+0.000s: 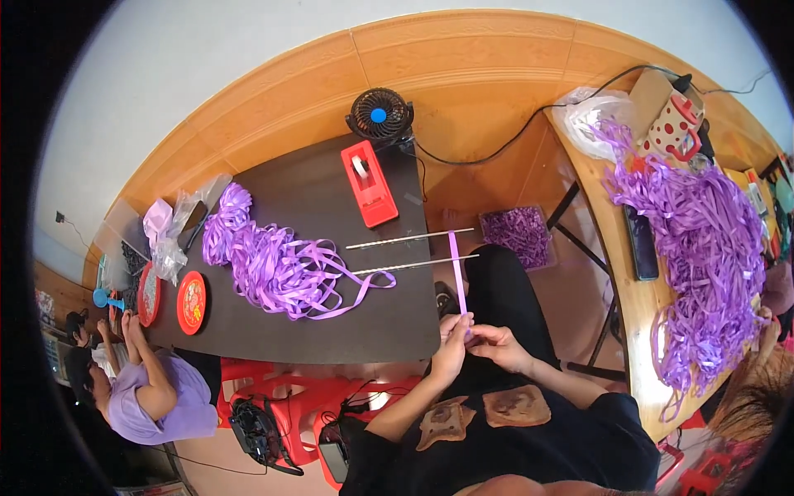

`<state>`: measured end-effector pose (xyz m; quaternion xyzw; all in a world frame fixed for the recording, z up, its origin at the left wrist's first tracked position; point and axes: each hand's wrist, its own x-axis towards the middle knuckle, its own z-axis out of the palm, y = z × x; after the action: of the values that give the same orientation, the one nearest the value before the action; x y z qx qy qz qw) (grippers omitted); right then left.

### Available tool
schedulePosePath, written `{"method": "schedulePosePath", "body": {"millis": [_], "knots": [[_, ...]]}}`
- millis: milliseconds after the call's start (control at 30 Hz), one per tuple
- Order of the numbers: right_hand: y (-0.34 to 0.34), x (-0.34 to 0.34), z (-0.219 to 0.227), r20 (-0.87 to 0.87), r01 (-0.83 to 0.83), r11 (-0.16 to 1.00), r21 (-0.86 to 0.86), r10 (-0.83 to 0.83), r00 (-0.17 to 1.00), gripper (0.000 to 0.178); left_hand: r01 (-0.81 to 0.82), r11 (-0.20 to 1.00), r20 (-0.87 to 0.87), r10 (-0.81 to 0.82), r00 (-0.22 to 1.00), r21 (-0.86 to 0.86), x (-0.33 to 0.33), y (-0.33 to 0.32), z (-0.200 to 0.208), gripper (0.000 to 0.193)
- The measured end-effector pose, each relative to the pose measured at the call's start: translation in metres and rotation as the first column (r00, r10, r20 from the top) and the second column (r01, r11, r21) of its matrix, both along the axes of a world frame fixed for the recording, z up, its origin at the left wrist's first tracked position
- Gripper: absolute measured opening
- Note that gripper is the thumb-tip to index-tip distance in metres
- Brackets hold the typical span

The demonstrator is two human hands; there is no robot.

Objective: Assembling purple ribbon bows using a wire frame and tape.

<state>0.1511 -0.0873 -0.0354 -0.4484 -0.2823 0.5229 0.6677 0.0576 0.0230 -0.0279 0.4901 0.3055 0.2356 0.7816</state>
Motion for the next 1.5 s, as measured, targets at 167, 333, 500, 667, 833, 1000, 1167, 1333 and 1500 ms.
{"method": "schedulePosePath", "body": {"millis": [167,333,500,667,833,1000,1167,1333,1500], "knots": [[-0.001,-0.003,0.026,0.349,0.157,0.987,0.035,-0.16,0.923,0.04,-0.024,0.999,0.053,0.026,0.998,-0.034,0.001,0.001,-0.009,0.022],[0.014,0.016,0.032,0.814,0.425,0.817,0.39,-0.522,0.255,0.035,-0.039,0.995,0.019,0.038,0.999,0.087,0.001,0.0,-0.001,0.026],[0.053,0.048,0.063,0.836,0.102,0.847,0.522,-0.484,-0.258,0.036,-0.025,1.0,-0.012,0.025,1.0,0.008,-0.002,-0.002,0.013,0.025],[0.064,0.055,0.072,0.736,-0.134,0.835,0.534,-0.537,-0.411,0.035,0.046,0.999,0.039,-0.045,0.998,-0.023,-0.007,-0.001,0.01,0.028],[0.061,0.054,0.078,0.69,-0.191,0.828,0.527,-0.548,-0.473,0.035,0.184,0.983,0.108,-0.181,0.978,-0.014,-0.017,-0.001,0.009,0.028],[0.063,0.05,0.105,0.68,-0.19,0.823,0.535,-0.553,-0.481,0.029,0.311,0.95,0.175,-0.301,0.937,-0.032,-0.024,-0.002,0.002,0.027],[0.077,0.06,0.139,0.75,-0.142,0.825,0.547,-0.558,-0.354,0.028,0.232,0.971,0.081,-0.228,0.97,-0.049,-0.01,0.001,-0.012,0.033],[0.113,0.097,0.152,0.846,0.031,0.853,0.522,-0.512,-0.149,0.02,0.117,0.993,0.071,-0.117,0.991,-0.006,0.024,0.004,-0.005,0.036],[0.152,0.138,0.131,0.836,0.106,0.953,0.283,-0.299,0.46,0.007,-0.092,0.996,0.138,0.092,0.986,-0.009,0.06,0.018,0.003,0.031]]}}
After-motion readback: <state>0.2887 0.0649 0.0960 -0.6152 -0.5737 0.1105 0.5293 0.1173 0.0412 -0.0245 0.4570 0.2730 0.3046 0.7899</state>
